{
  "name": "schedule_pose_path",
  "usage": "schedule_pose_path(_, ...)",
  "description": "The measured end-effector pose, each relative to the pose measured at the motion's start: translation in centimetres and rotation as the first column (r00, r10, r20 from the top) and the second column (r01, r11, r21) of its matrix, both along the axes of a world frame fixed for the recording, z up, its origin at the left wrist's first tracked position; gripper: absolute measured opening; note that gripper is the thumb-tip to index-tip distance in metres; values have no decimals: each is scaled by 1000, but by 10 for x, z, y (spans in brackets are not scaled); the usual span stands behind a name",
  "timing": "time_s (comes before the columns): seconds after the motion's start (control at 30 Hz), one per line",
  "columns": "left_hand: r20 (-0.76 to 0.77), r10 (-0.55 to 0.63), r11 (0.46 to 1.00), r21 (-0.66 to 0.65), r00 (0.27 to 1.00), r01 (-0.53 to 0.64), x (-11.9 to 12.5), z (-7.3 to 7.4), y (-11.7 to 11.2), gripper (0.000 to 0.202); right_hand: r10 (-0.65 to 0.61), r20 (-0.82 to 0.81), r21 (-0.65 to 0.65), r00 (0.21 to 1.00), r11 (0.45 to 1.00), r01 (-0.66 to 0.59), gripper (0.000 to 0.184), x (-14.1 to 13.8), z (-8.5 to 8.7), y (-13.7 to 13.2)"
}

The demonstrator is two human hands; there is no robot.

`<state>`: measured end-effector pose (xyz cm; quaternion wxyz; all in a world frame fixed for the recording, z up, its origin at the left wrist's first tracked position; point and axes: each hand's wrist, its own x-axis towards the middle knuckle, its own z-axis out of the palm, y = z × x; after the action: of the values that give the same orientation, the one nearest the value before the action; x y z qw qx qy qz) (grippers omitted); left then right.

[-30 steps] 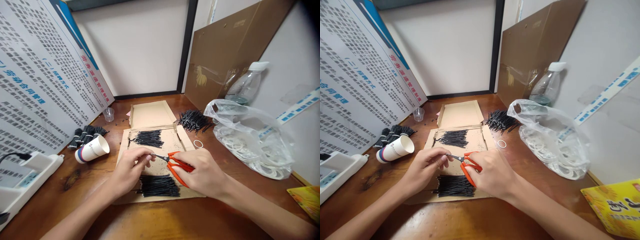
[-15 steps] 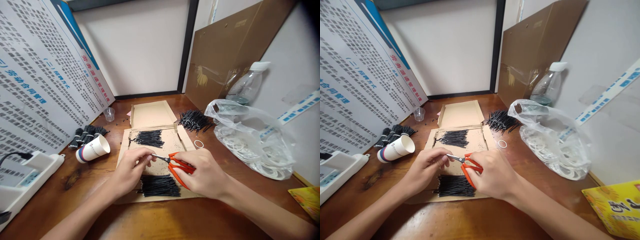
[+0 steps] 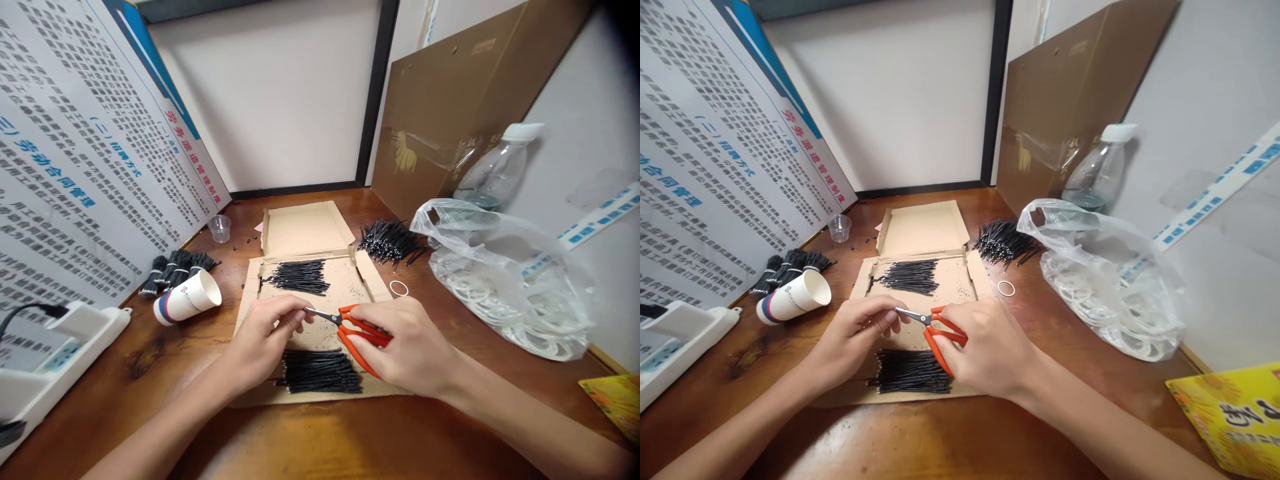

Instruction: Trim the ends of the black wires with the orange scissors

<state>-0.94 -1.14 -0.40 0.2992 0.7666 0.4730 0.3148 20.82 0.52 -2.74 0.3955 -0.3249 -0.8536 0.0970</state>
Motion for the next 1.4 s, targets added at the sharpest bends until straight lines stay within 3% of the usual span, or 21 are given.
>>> schedule_pose_path(1.4,-6,-32,999,-25,999,32,2,2,0,27,-28,-4,12,1000,1000,28,18,0,2,0)
